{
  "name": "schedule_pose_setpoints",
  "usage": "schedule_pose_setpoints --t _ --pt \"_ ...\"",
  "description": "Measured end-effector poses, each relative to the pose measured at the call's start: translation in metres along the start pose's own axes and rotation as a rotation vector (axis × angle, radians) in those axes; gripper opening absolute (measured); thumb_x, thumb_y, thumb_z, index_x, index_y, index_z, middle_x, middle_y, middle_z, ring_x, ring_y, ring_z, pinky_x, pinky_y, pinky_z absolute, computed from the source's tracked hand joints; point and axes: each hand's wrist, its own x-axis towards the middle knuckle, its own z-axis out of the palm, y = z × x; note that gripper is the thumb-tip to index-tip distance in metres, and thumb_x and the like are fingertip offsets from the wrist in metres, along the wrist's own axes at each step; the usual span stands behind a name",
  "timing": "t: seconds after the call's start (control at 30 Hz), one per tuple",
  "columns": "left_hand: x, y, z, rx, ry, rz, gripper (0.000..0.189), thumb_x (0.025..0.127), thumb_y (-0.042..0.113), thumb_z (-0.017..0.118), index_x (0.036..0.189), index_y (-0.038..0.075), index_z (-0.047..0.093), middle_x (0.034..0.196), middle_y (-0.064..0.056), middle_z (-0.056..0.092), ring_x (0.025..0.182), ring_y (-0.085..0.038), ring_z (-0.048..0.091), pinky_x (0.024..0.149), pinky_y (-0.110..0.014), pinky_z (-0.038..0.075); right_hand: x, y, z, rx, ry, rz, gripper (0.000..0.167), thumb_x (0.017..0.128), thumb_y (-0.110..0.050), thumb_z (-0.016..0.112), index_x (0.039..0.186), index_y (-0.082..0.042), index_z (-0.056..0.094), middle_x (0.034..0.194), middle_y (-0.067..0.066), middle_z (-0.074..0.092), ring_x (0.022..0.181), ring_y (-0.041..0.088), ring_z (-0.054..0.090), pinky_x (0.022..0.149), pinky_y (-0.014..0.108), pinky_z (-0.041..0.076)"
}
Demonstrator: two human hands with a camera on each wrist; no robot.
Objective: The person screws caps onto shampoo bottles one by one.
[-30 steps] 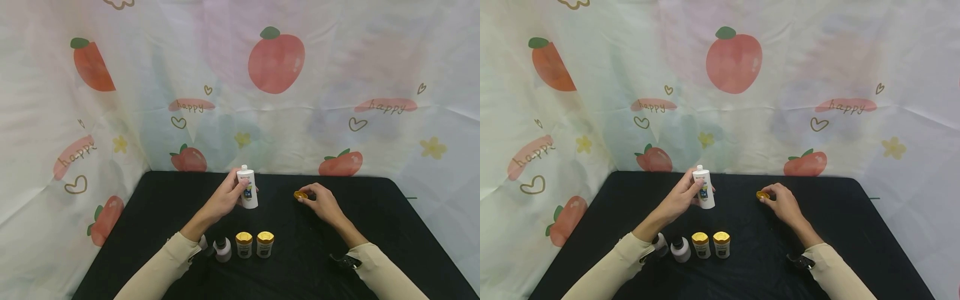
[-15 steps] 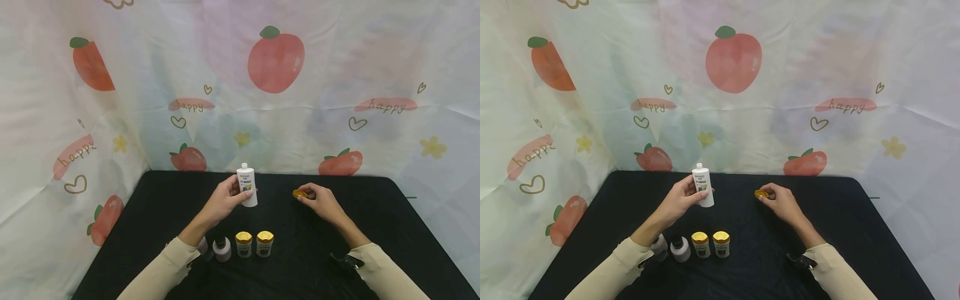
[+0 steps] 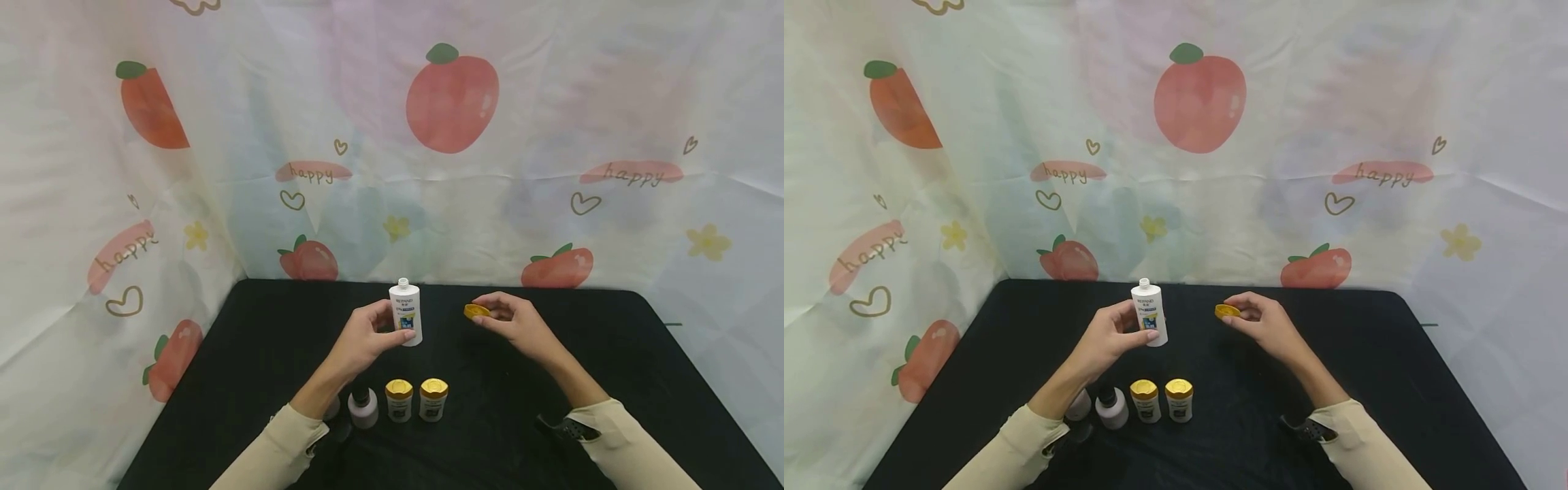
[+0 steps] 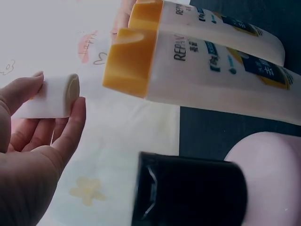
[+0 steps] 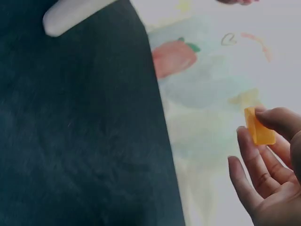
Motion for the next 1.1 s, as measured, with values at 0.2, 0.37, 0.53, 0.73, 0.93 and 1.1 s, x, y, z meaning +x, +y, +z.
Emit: schedule_pose_setpoints --t 0.2,0.37,0.53,0.73,0.93,1.1 --pt "-0.004 -0.001 0.002 0.022 0.044 0.027 0.043 0.088 0.017 0.082 0.128 0.012 0.065 0.116 -0.006 0.073 0.109 -0.025 0.067 0.095 -0.045 0.054 -0.002 -0.016 0.003 0.096 0.000 -0.039 0.032 0.094 -0.017 0.075 0.122 -0.005 0.067 0.114 0.015 0.070 0.095 0.016 0.069 0.080 0.022 0.057" --pt "-0.006 -0.004 0.005 0.007 0.075 0.028 0.042 0.088 0.015 0.081 0.126 0.011 0.063 0.116 -0.007 0.073 0.108 -0.023 0.068 0.093 -0.043 0.055 -0.003 -0.026 0.005 0.165 -0.008 -0.067 0.033 0.094 -0.013 0.074 0.125 -0.003 0.066 0.117 0.015 0.069 0.098 0.015 0.070 0.083 0.023 0.058" --pt "-0.006 -0.005 0.008 0.004 0.077 0.033 0.037 0.089 0.014 0.080 0.122 0.010 0.065 0.113 -0.007 0.073 0.105 -0.022 0.068 0.091 -0.039 0.056 -0.003 -0.039 0.005 0.200 -0.020 -0.091 0.038 0.095 -0.014 0.073 0.130 -0.003 0.064 0.121 0.012 0.069 0.103 0.016 0.070 0.087 0.024 0.057" --pt "-0.004 -0.005 0.014 0.021 0.047 0.054 0.034 0.090 0.015 0.079 0.121 0.009 0.067 0.112 -0.008 0.072 0.103 -0.021 0.069 0.090 -0.036 0.057 -0.002 -0.052 0.004 0.258 -0.024 -0.112 0.036 0.096 -0.011 0.072 0.130 -0.004 0.065 0.122 0.012 0.068 0.105 0.018 0.071 0.089 0.026 0.057" --pt "-0.003 -0.005 0.019 0.019 0.023 0.067 0.035 0.091 0.017 0.079 0.122 0.010 0.067 0.113 -0.006 0.072 0.104 -0.020 0.069 0.091 -0.037 0.057 -0.001 -0.060 0.004 0.284 -0.039 -0.146 0.035 0.097 -0.008 0.070 0.132 -0.006 0.065 0.124 0.013 0.067 0.107 0.020 0.070 0.091 0.027 0.057" --pt "-0.002 -0.004 0.021 0.031 0.027 0.068 0.034 0.091 0.018 0.078 0.123 0.011 0.066 0.114 -0.006 0.071 0.105 -0.020 0.069 0.092 -0.037 0.057 -0.001 -0.067 0.004 0.285 -0.041 -0.166 0.039 0.097 -0.007 0.069 0.135 -0.006 0.062 0.123 0.014 0.067 0.108 0.021 0.069 0.092 0.027 0.057"
